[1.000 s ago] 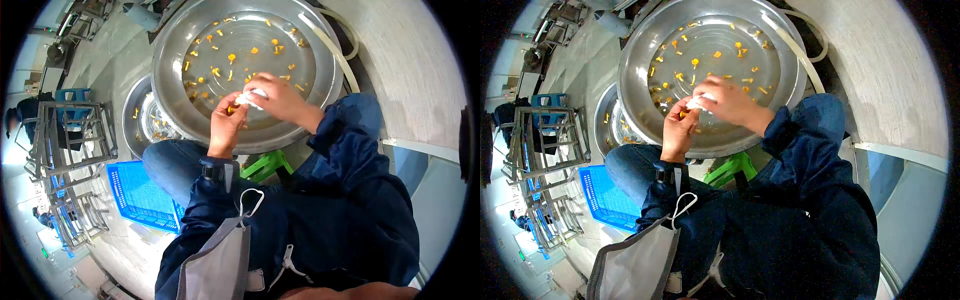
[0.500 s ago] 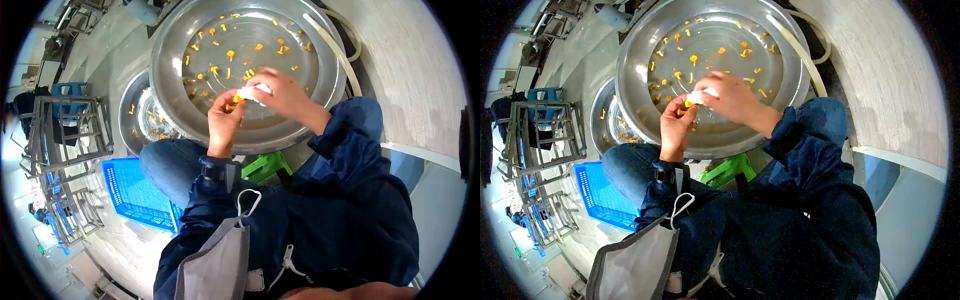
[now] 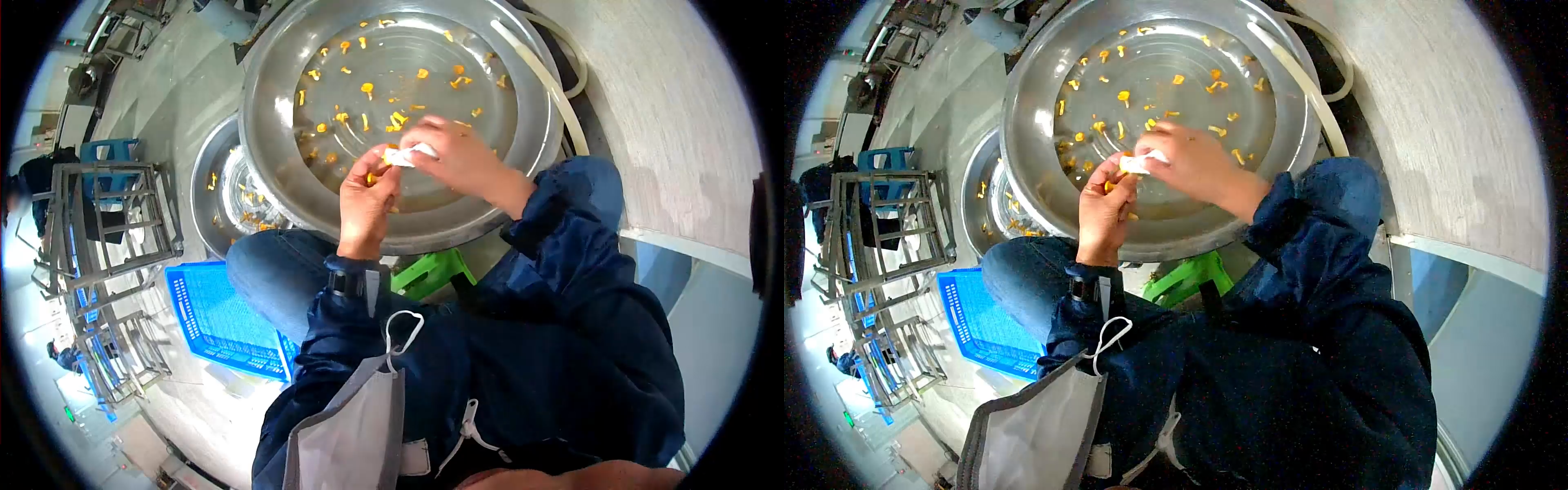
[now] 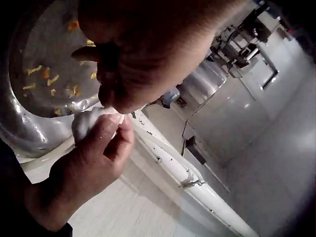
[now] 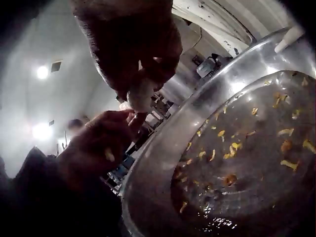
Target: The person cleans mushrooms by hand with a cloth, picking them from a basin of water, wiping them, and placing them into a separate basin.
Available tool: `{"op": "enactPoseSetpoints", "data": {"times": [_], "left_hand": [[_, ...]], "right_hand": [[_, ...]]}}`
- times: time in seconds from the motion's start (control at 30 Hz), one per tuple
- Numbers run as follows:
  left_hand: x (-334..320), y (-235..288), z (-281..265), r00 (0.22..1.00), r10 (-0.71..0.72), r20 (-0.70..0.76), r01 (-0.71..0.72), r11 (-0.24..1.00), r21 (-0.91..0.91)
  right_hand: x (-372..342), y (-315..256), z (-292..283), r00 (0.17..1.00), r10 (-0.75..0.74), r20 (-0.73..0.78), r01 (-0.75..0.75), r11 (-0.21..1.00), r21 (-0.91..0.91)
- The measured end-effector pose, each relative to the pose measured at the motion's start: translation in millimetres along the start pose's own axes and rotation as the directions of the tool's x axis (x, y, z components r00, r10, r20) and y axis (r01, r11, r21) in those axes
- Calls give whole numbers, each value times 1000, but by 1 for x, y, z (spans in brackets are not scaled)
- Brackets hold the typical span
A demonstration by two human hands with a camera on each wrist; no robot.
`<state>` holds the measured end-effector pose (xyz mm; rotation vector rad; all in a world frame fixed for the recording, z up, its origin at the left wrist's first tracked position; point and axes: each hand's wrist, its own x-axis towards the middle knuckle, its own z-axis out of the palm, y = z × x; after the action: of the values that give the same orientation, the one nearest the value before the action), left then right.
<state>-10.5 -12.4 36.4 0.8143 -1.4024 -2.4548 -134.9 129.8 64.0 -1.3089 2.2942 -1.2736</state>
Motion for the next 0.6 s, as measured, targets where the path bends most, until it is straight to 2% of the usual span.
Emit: {"op": "enactPoseSetpoints", "data": {"times": [0.03,0.13,0.17,0.27,0.3,0.4,0.43,0.53,0.57,0.6], "left_hand": [[2,2,1,1000,7,-12,-7,1000,0],[3,6,4,999,2,-52,-2,1000,6],[3,3,4,1000,13,-17,-13,1000,-3],[3,0,-1,999,7,52,-5,1000,-30],[4,2,-3,997,4,78,4,995,-102],[4,7,-1,1000,20,10,-19,998,-66],[5,7,1,1000,9,4,-9,999,-42],[6,1,-1,995,8,96,6,989,-150],[5,-1,0,999,-12,38,14,997,-70],[4,1,-1,999,-18,31,21,996,-82]], "right_hand": [[5,10,-2,999,-33,19,34,994,-101],[7,5,-6,999,3,-47,-3,1000,-4],[8,2,-1,998,-39,-46,42,997,63],[7,-11,0,998,-67,14,66,996,62],[8,-3,-2,997,-73,-9,73,997,14],[11,9,-6,991,129,-40,-130,991,-30],[11,5,-4,993,90,-74,-88,996,32],[10,-8,1,998,-45,40,41,995,95],[8,-4,3,999,7,52,-12,996,93],[8,1,2,998,37,52,-39,998,39]]}}
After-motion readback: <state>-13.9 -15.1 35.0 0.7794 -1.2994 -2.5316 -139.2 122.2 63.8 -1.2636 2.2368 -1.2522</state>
